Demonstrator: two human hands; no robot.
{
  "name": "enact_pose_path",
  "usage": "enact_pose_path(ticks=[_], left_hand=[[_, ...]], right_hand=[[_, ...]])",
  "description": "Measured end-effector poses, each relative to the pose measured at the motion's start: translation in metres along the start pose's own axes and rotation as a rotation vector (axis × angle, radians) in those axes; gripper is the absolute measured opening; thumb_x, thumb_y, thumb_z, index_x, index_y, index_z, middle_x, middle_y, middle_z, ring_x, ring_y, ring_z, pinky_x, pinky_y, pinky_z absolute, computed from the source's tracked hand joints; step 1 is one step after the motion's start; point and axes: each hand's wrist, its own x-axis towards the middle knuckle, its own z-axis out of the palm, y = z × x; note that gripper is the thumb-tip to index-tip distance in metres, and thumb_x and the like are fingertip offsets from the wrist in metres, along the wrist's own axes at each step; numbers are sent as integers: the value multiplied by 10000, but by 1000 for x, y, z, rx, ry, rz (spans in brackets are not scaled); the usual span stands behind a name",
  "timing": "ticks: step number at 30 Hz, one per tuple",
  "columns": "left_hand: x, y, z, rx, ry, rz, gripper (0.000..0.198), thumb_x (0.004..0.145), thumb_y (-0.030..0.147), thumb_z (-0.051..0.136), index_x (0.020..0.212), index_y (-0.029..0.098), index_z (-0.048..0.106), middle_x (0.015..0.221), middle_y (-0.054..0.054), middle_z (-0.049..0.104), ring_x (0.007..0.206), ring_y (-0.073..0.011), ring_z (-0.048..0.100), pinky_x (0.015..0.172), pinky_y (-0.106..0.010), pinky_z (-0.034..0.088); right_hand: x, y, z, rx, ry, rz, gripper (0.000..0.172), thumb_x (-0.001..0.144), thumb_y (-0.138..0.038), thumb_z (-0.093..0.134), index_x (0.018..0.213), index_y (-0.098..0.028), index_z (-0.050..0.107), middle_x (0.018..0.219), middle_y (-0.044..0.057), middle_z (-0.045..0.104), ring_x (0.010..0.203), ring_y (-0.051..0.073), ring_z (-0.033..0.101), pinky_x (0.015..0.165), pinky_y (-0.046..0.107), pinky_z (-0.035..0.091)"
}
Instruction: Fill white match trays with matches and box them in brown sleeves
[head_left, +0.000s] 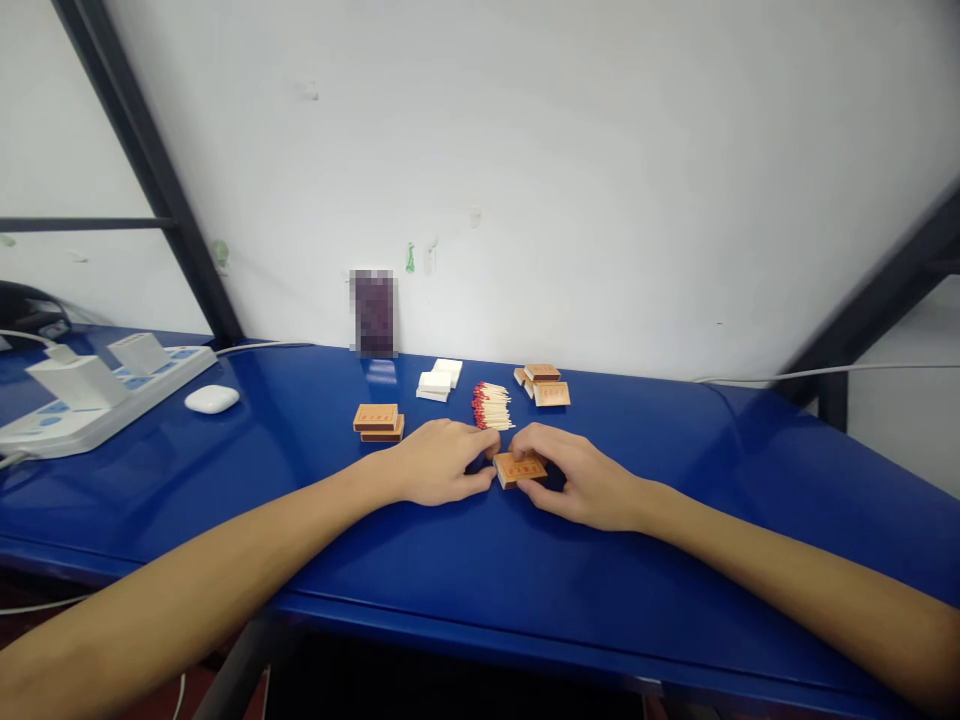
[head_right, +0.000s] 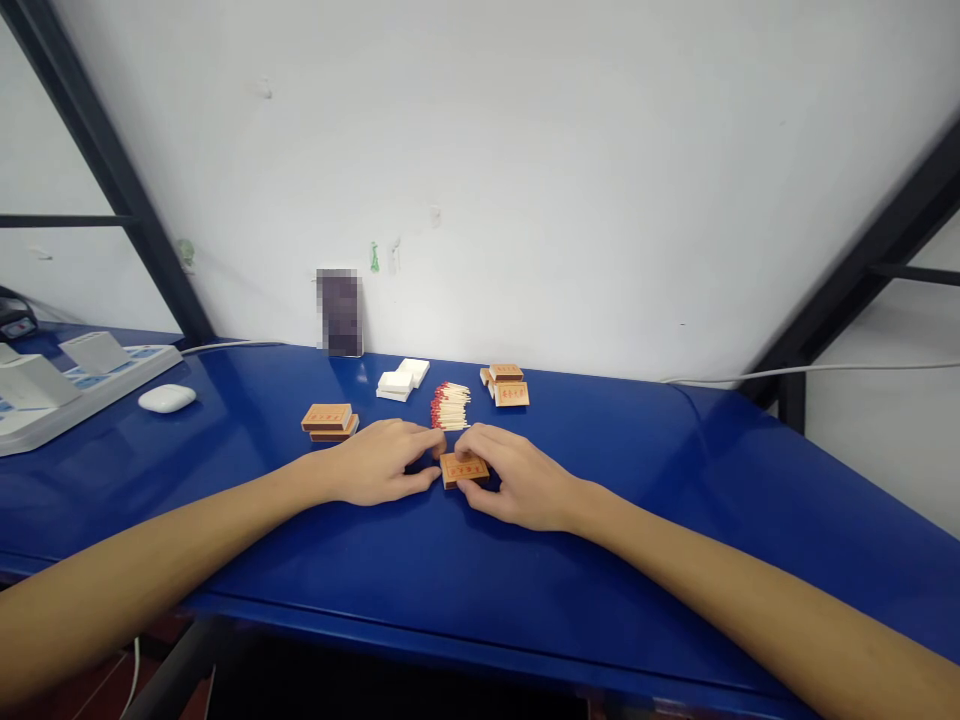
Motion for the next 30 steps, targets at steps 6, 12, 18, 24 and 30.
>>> enact_pose_path(ticks=[6,12,18,24,30], left_hand=[[0,0,2,-6,1,5,122,923,324,488,903,207,515,803,-13,669,711,-202,634,620,-296,411],[-1,-4,-10,112,22,104,134,904,287,459,922,199,559,789,-20,658,692,-190,610,640,-303,412],[-14,-48,-68,282,228,-231,267,888,273,385,1011,174,600,816,-58,670,729,-219,606,653,-310,398],[-37,-94,-74,223,42,-520,315,895,384,395,988,178,615,814,-59,675,708,-216,611,603,-277,366],[-38,-105,-55,180,-29,-490,247,873,350,443,911,195,632,780,-36,681,710,-202,619,606,-265,367]], right_hand=[[0,-1,-1,4,-7,-5,121,864,-155,560,976,-203,563,893,37,593,761,169,536,699,299,461],[-2,0,0,27,-18,-28,157,846,-139,570,990,-201,569,915,46,606,771,169,557,702,301,489],[7,-6,7,41,-22,-116,146,915,-215,575,1050,-194,626,985,81,652,849,183,627,751,311,542],[51,-37,39,-118,-41,-239,148,951,-206,514,964,-153,651,1057,117,642,878,199,646,776,328,551],[97,-68,61,-376,-104,-281,219,920,-257,504,1034,-132,643,1018,120,603,765,209,592,674,361,508]])
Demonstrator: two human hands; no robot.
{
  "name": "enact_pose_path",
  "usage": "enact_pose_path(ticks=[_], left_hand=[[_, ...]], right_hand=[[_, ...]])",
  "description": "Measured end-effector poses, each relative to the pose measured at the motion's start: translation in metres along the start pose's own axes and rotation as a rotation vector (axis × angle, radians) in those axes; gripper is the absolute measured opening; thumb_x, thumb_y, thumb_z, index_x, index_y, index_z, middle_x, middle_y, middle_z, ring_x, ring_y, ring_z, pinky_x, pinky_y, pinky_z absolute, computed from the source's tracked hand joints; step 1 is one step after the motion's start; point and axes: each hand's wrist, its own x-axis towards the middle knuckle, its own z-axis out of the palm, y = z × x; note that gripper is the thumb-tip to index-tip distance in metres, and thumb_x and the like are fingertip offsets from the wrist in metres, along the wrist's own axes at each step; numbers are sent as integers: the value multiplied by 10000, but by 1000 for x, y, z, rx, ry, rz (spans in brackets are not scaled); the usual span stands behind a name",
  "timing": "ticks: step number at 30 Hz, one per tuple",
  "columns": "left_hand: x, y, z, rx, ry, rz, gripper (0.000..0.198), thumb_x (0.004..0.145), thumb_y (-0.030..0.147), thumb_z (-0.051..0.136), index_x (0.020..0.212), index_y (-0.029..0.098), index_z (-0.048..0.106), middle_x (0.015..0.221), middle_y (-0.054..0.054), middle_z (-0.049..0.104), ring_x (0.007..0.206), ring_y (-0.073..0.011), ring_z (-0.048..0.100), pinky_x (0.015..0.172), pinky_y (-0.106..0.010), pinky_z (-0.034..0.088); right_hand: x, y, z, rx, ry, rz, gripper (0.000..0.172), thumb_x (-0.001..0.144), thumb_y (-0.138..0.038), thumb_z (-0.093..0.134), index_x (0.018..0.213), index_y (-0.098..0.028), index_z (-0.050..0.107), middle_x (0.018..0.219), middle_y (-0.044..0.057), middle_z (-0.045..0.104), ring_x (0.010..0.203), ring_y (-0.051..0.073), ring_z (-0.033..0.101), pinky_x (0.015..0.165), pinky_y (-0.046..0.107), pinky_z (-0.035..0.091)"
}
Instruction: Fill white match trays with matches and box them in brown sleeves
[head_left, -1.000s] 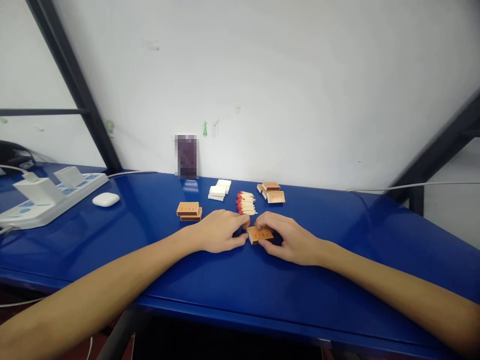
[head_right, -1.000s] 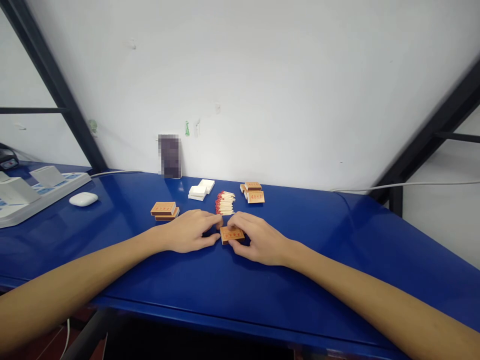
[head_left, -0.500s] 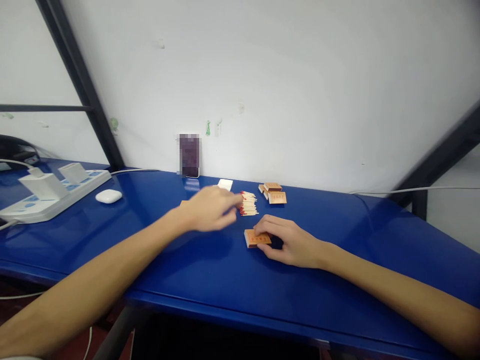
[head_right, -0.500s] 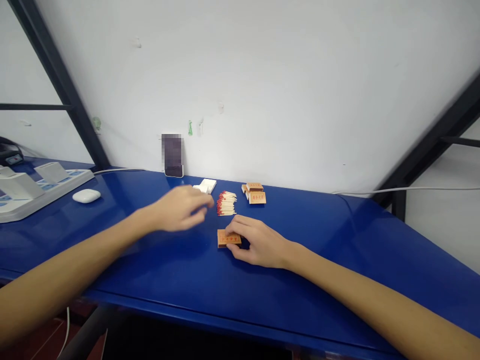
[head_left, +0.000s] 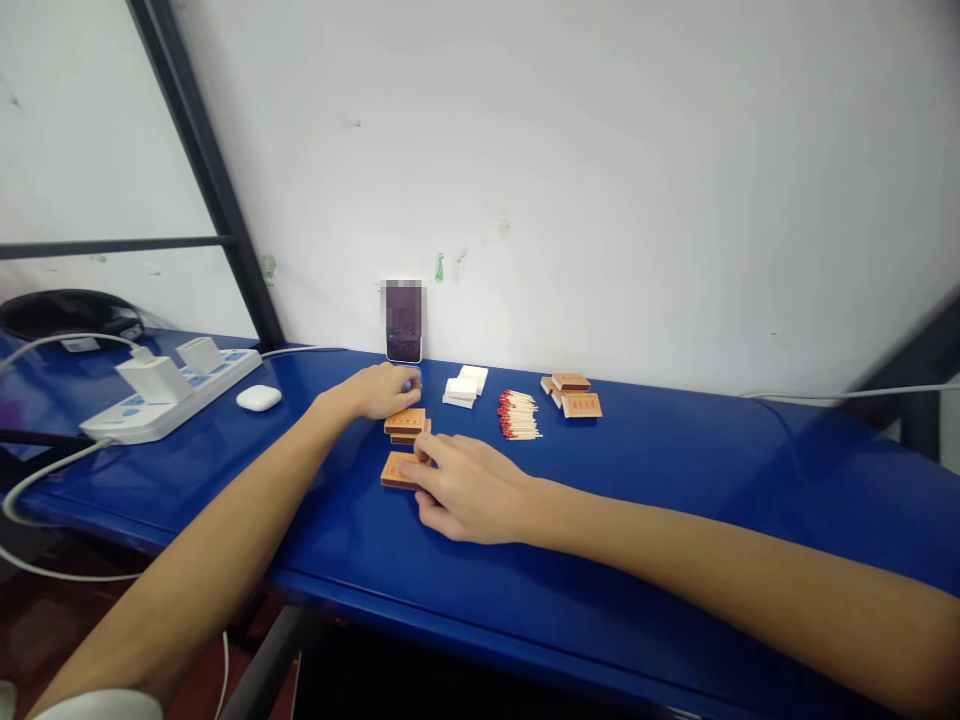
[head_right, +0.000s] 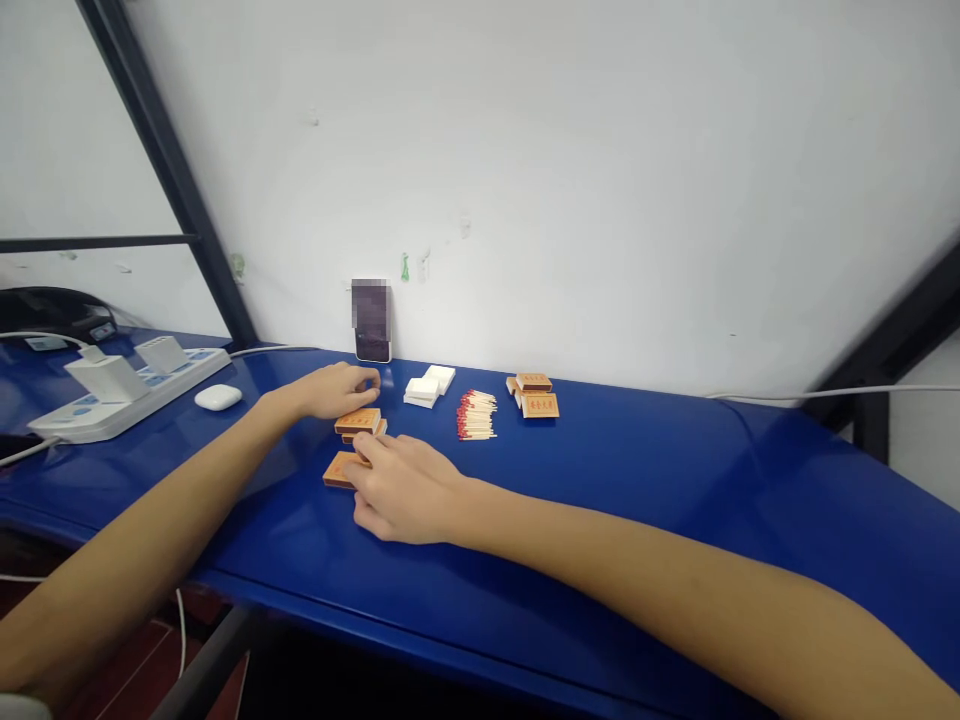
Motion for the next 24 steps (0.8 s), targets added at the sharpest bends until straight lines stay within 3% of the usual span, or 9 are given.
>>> enact_pose_path(ticks=[10,17,20,24], left_hand=[[1,5,0,-57,34,42,310,929,407,423,956,179,630,800,-43,676,682,-188,593,608,-266,350],[6,6,-8,-295,227,129,458,956,523,357,1032,161,627,902,-60,681,770,-198,609,702,-286,432],[21,8,-14,-338,162,139,515,920,570,394,1147,164,616,1074,-94,674,917,-232,623,809,-317,469],[52,12,-17,-27,-29,145,626,798,612,545,1252,189,620,1268,-152,583,1205,-349,486,1003,-446,394]], right_hand=[[-2,3,4,-30,7,32,380,950,-267,445,1288,-120,536,974,100,669,799,224,612,696,354,454],[-31,9,-3,-124,105,-91,234,940,-234,449,1031,-147,646,774,43,634,633,171,536,599,321,353],[-56,28,-9,-121,150,-102,201,920,-194,465,982,-156,652,724,32,620,622,163,525,609,308,358],[-86,58,-14,-147,252,9,169,895,-139,473,928,-165,636,745,47,633,654,171,541,629,301,386]])
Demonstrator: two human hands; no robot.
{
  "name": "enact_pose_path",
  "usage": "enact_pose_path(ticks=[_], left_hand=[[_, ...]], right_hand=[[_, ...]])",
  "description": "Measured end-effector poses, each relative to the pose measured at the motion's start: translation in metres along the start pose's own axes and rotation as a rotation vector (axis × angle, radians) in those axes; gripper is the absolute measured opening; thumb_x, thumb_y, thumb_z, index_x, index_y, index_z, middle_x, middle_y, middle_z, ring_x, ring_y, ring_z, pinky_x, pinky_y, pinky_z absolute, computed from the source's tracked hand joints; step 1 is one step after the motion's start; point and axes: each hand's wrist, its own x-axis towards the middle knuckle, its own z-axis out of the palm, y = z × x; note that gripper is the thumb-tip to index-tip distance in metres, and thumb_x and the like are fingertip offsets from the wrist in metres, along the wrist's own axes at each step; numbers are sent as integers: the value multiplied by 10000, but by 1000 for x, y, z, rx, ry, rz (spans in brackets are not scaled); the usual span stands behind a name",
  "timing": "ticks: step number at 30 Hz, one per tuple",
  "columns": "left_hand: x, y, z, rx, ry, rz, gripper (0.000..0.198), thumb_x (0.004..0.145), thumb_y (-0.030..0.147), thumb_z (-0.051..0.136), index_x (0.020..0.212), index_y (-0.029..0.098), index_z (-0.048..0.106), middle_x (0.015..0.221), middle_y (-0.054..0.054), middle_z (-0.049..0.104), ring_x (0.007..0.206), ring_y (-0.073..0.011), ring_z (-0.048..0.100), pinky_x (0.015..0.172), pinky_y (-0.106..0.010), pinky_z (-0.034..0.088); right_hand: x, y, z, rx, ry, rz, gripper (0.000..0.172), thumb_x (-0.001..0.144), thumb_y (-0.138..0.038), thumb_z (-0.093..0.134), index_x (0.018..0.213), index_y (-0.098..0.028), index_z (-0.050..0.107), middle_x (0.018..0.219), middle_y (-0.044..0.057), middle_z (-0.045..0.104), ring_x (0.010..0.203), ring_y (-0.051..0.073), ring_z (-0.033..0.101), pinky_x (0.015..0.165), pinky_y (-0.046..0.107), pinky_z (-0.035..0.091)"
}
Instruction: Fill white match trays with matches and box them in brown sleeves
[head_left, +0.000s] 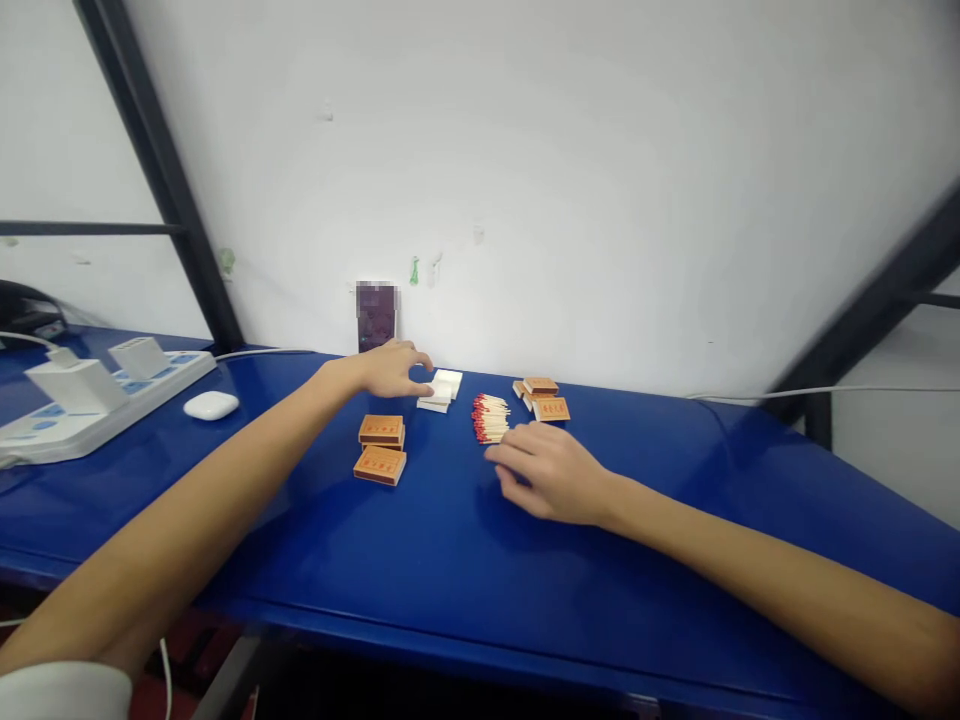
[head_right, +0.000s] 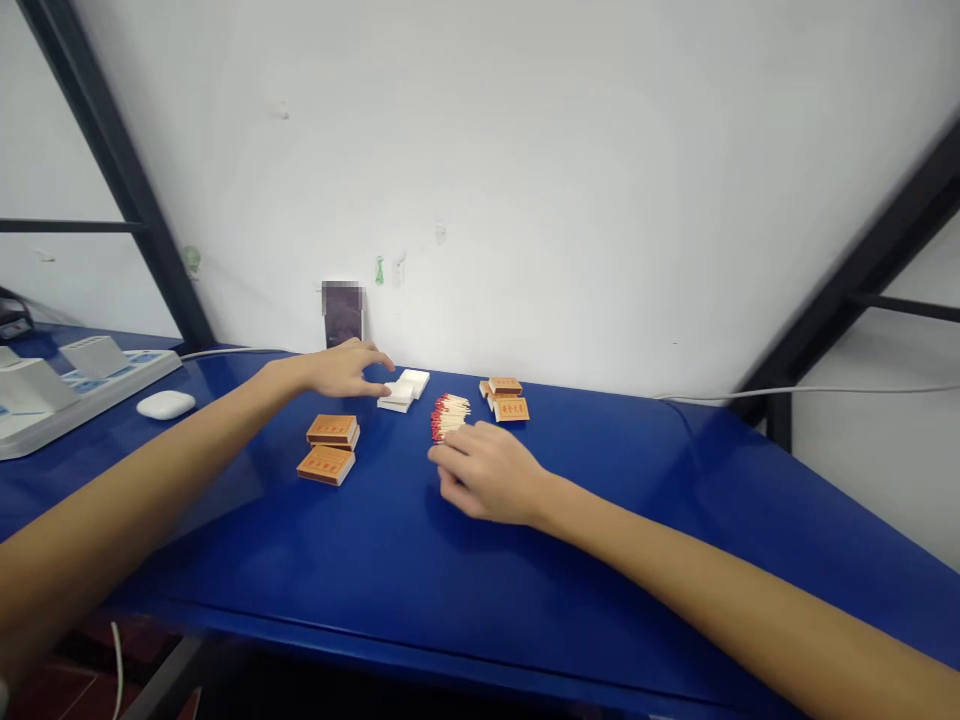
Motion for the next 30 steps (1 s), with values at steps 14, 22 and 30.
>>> enact_pose_path(ticks=[14,22,30], left_hand=[[36,7,5,138,-134,40,711,732,690,580,1226,183,641,1209,-178,634,1177,-377,470,930,-457,413],[18,43,-13,-40,-91,131,594,805,654,541,1102,151,648,1058,-117,684,863,-230,617,701,-293,429],[-60,124,2,-45,-32,488,297,849,473,637,899,183,677,810,-30,664,732,-192,612,655,-288,410]], right_hand=[[-15,15,6,185,65,275,139,873,-118,482,882,-191,599,776,43,631,694,174,563,678,294,454],[-15,17,7,223,63,343,136,865,-120,498,903,-192,607,820,53,633,749,195,569,714,322,458],[-16,19,10,282,22,411,163,846,-110,513,948,-195,609,895,62,624,844,215,573,750,338,458]])
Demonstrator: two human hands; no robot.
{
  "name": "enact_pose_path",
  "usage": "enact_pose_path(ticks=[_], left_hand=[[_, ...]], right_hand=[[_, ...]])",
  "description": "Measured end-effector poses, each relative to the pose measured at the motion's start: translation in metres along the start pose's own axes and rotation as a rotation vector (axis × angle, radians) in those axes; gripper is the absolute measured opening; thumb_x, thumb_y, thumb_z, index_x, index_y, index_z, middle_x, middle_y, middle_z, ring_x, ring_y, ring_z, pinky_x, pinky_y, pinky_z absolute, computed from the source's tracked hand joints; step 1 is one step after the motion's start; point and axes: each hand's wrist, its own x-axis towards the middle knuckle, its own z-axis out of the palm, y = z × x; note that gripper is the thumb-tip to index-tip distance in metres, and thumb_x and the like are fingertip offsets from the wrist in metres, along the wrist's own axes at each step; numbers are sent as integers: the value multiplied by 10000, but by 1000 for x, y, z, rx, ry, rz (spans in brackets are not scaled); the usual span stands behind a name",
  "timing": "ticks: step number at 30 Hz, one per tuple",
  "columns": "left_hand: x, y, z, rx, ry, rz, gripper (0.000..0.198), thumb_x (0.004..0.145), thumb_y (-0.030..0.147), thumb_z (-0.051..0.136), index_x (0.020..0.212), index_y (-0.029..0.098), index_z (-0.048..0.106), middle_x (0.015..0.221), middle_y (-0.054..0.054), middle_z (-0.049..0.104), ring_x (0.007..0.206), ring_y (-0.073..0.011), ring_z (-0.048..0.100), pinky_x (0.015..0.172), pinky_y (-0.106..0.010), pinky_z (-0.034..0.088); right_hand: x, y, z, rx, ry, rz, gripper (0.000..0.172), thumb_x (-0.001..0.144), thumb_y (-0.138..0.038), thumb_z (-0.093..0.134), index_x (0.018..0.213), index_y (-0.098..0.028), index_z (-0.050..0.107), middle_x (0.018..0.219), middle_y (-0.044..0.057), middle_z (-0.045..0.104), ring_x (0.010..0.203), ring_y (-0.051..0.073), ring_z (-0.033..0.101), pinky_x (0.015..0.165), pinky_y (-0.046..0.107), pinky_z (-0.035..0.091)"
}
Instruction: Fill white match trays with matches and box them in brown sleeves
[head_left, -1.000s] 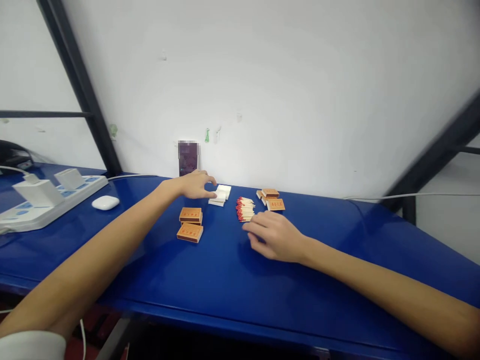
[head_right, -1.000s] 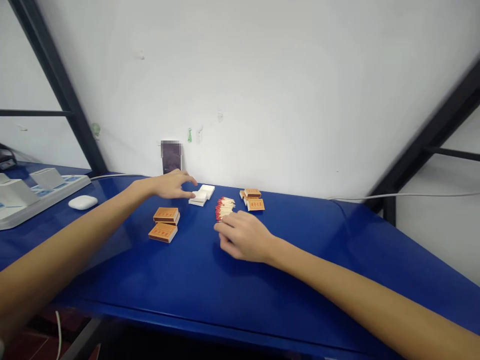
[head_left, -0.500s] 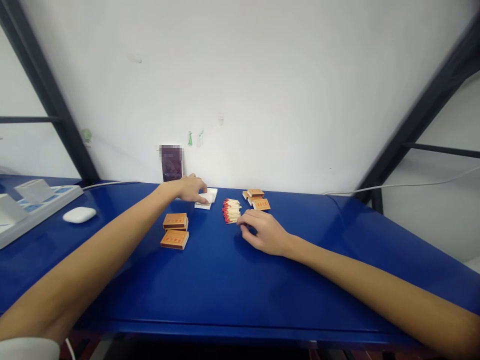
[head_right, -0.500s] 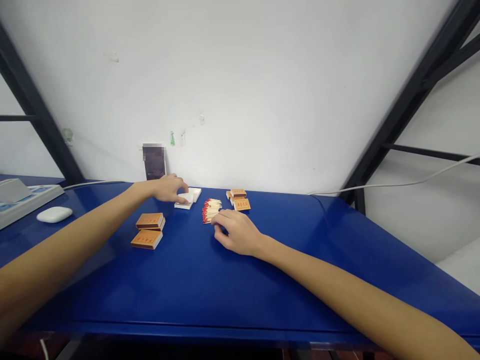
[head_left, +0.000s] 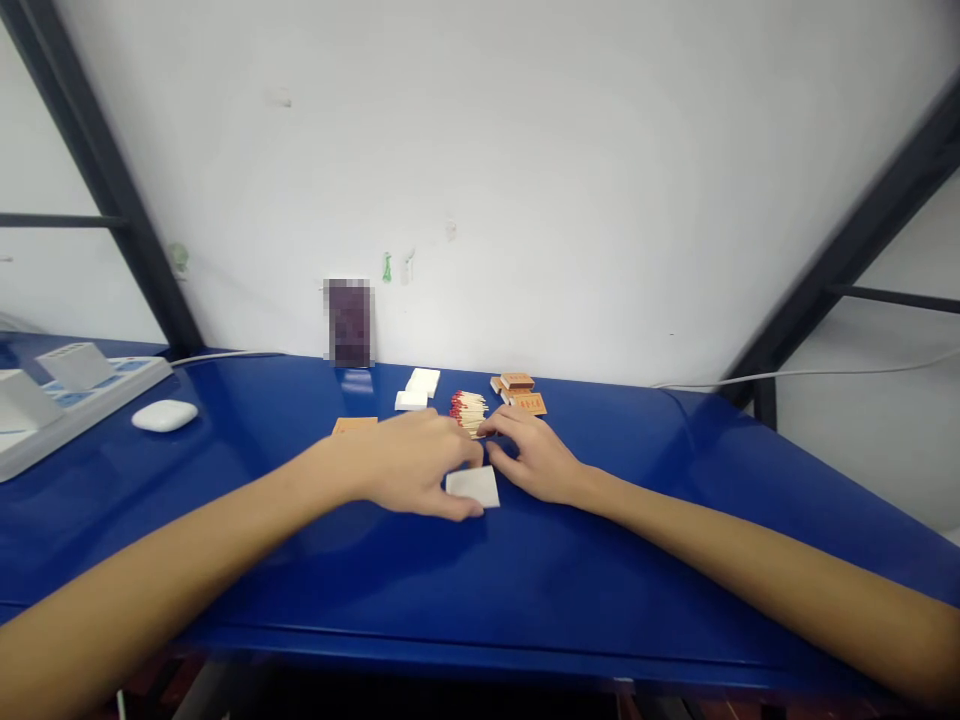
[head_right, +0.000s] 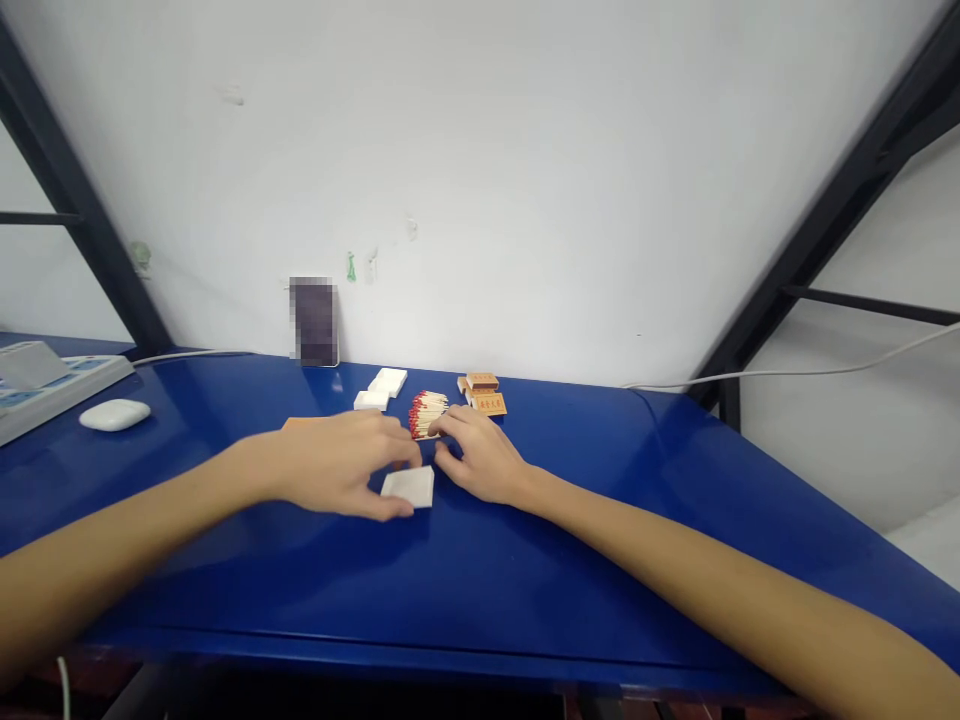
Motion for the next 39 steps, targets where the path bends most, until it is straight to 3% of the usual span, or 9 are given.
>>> enact_pose_path(ticks=[4,6,10,14,23,29,33,39], left_hand=[[2,-1,15,-17,40,65,366,857,527,640,986,189,694,903,-46,682,795,-203,630,714,-296,431],[2,-11,15,-33,133,94,344,898,506,601,1025,198,684,916,-38,680,823,-194,623,727,-289,433],[-6,-34,13,51,385,68,277,961,377,506,905,172,683,800,-38,650,752,-169,587,714,-293,425],[-15,-47,15,106,453,107,270,978,283,458,886,179,690,756,-32,648,703,-146,568,701,-293,433],[-18,-43,14,86,617,182,166,887,261,567,777,200,677,738,-22,668,680,-144,577,673,-298,454],[-16,-33,18,185,585,185,229,855,389,590,747,189,616,683,-19,598,633,-153,517,624,-307,413],[-9,-30,26,224,556,191,354,926,246,466,576,189,468,568,-1,497,552,-133,431,590,-301,371],[-9,-32,31,175,422,146,288,849,104,457,574,182,420,615,6,479,562,-127,404,601,-301,342]], right_hand=[[0,-2,0,-57,29,44,146,846,-119,520,938,-190,608,904,64,631,858,223,582,770,353,459],[1,-3,-1,-66,15,55,148,842,-122,528,943,-188,613,911,65,635,859,224,588,766,351,461],[0,-2,-1,-62,-22,41,165,836,-110,522,946,-185,620,912,68,646,851,221,594,769,355,472],[0,-1,0,-24,-12,11,184,843,-95,500,943,-181,629,922,77,678,863,225,615,797,383,496],[-2,0,0,1,-51,18,272,868,-130,499,1094,-168,646,1043,105,710,942,249,655,833,425,530],[-2,2,0,-3,-48,-17,249,866,-120,499,1058,-175,648,1003,95,704,906,238,641,807,404,525],[-1,1,-1,0,-58,-36,244,856,-101,499,1032,-179,649,956,87,693,879,232,625,801,395,516],[0,-1,-2,11,-69,-36,261,855,-98,497,1050,-174,653,956,91,693,876,235,621,798,401,513]])
